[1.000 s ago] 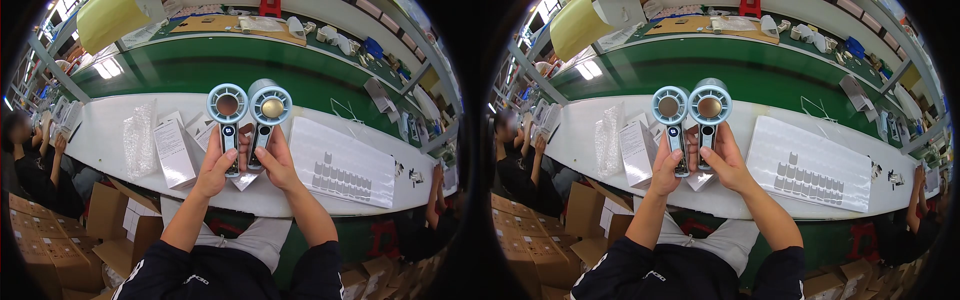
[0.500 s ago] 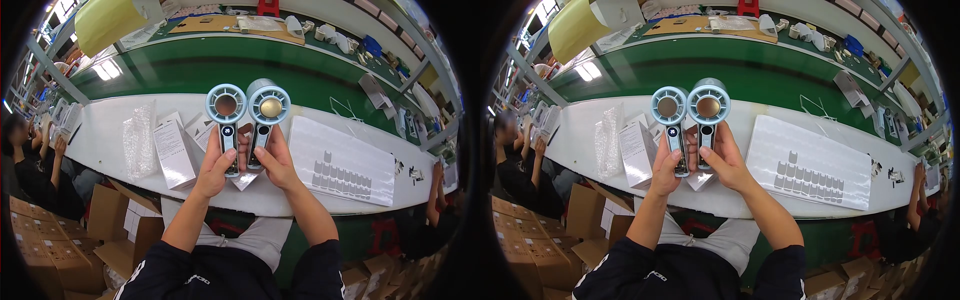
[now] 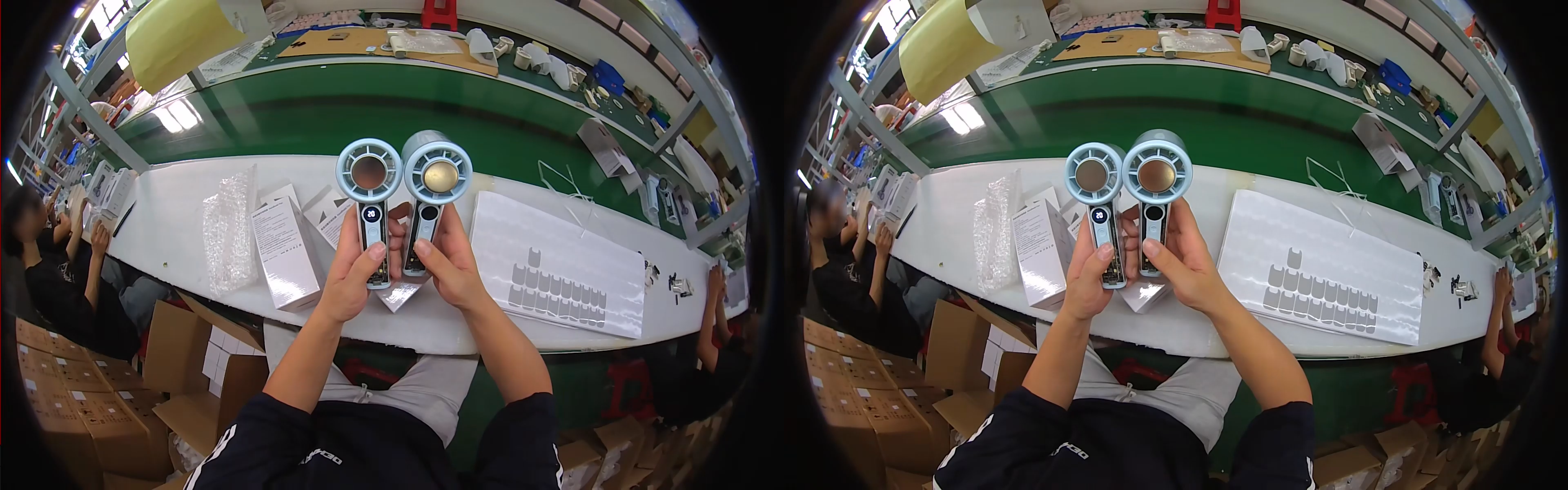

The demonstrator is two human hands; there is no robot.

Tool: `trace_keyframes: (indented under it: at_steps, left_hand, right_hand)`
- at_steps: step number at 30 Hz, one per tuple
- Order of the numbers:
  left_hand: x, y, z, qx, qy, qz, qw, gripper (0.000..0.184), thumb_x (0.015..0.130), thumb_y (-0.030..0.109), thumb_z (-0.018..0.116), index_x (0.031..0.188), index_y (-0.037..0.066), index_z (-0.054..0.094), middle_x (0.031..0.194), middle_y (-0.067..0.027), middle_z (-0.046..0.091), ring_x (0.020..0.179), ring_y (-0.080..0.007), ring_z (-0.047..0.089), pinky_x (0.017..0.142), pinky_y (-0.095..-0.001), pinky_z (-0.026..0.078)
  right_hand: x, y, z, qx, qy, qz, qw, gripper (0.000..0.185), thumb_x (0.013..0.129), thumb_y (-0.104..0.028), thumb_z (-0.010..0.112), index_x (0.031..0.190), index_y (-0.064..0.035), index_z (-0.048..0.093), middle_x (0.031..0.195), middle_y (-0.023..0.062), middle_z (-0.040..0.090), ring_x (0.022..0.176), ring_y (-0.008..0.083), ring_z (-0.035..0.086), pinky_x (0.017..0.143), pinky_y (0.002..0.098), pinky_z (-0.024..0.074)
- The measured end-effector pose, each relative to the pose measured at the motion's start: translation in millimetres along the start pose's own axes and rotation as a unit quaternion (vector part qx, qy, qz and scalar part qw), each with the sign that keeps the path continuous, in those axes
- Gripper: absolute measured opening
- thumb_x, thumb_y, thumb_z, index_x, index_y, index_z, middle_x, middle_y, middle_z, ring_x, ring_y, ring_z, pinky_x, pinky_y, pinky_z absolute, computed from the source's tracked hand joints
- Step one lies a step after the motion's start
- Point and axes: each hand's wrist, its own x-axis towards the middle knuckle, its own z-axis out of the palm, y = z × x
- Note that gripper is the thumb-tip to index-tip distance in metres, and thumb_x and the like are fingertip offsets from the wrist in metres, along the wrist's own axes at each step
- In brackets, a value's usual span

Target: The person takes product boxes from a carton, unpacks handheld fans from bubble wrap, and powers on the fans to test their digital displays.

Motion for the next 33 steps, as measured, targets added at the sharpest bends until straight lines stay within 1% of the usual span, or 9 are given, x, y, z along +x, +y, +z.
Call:
trace_keyframes:
  at_steps: [5,8,14,17,20,23,29,33]
  left_hand:
    - [0.2,1.5,1.9,0.0,-0.004,0.007,1.0,0.052,0.097,0.018,0.053,0.141,0.002,0.029,0.115,-0.0109,0.054,0.079,-0.0138,0.057,0.071,-0.0271,0.05]
    - [-0.5,-0.2,1.6,0.01,0.005,0.005,1.0,0.053,0.097,0.018,0.053,0.141,0.002,0.029,0.115,-0.0109,0.053,0.08,-0.0138,0.057,0.071,-0.0273,0.05]
    - [0.9,0.4,0.7,0.001,-0.004,0.003,1.0,0.053,0.097,0.018,0.052,0.142,0.003,0.028,0.115,-0.0108,0.053,0.08,-0.0135,0.057,0.072,-0.0274,0.051]
    - [0.0,-1.1,0.6,0.003,-0.004,0.006,1.0,0.052,0.097,0.017,0.051,0.141,0.003,0.028,0.115,-0.0109,0.054,0.08,-0.0133,0.057,0.071,-0.0271,0.051]
    - [1.0,-1.1,0.6,0.002,-0.002,0.01,1.0,0.052,0.097,0.017,0.051,0.142,0.002,0.028,0.115,-0.011,0.054,0.079,-0.0132,0.057,0.069,-0.0268,0.051]
    - [-1.2,-1.1,0.0,0.004,-0.004,0.007,1.0,0.053,0.097,0.017,0.051,0.142,0.002,0.028,0.115,-0.0111,0.054,0.079,-0.0132,0.057,0.069,-0.0266,0.05]
    - [0.8,2.1,4.6,0.008,0.0,0.009,1.0,0.054,0.097,0.018,0.052,0.143,0.002,0.028,0.116,-0.0105,0.054,0.08,-0.0127,0.057,0.07,-0.0259,0.05]
    - [-0.2,0.0,2.8,0.003,0.006,0.01,1.0,0.056,0.097,0.018,0.052,0.144,0.003,0.027,0.117,-0.0099,0.054,0.083,-0.0122,0.057,0.071,-0.0254,0.05]
  right_hand:
    - [0.6,3.0,-2.5,-0.012,-0.003,-0.008,1.0,0.061,0.099,-0.01,0.053,0.15,-0.0023,0.02,0.133,0.0161,0.049,0.112,0.0207,0.058,0.1,0.0376,0.0465]
    - [1.1,2.2,-1.4,0.013,-0.003,0.0,1.0,0.061,0.099,-0.009,0.052,0.151,-0.0015,0.02,0.134,0.016,0.049,0.116,0.0216,0.056,0.102,0.0378,0.0449]
    - [0.9,0.3,0.7,0.001,0.007,-0.002,1.0,0.062,0.099,-0.007,0.051,0.151,-0.0005,0.019,0.135,0.0157,0.047,0.125,0.0224,0.05,0.106,0.0375,0.0399]
    - [1.1,-1.6,1.0,0.001,0.005,0.0,1.0,0.062,0.098,-0.007,0.051,0.151,-0.0004,0.019,0.135,0.0157,0.047,0.125,0.0221,0.05,0.107,0.0371,0.0391]
    - [0.7,-0.5,1.9,-0.018,0.003,-0.02,1.0,0.062,0.098,-0.007,0.051,0.151,-0.0004,0.019,0.135,0.0155,0.047,0.125,0.022,0.049,0.107,0.0371,0.038]
    - [0.0,-2.7,2.9,0.021,0.007,0.012,1.0,0.062,0.098,-0.007,0.051,0.151,-0.0005,0.019,0.135,0.0153,0.047,0.125,0.0216,0.049,0.108,0.0371,0.0369]
    - [0.9,1.9,-0.6,-0.009,0.006,-0.013,1.0,0.063,0.099,-0.008,0.051,0.152,-0.0001,0.019,0.135,0.0157,0.047,0.124,0.022,0.05,0.107,0.0373,0.0387]
    - [0.2,-0.8,0.8,0.005,0.006,0.0,1.0,0.063,0.099,-0.008,0.052,0.152,0.0001,0.019,0.136,0.016,0.047,0.124,0.0223,0.051,0.106,0.0373,0.0394]
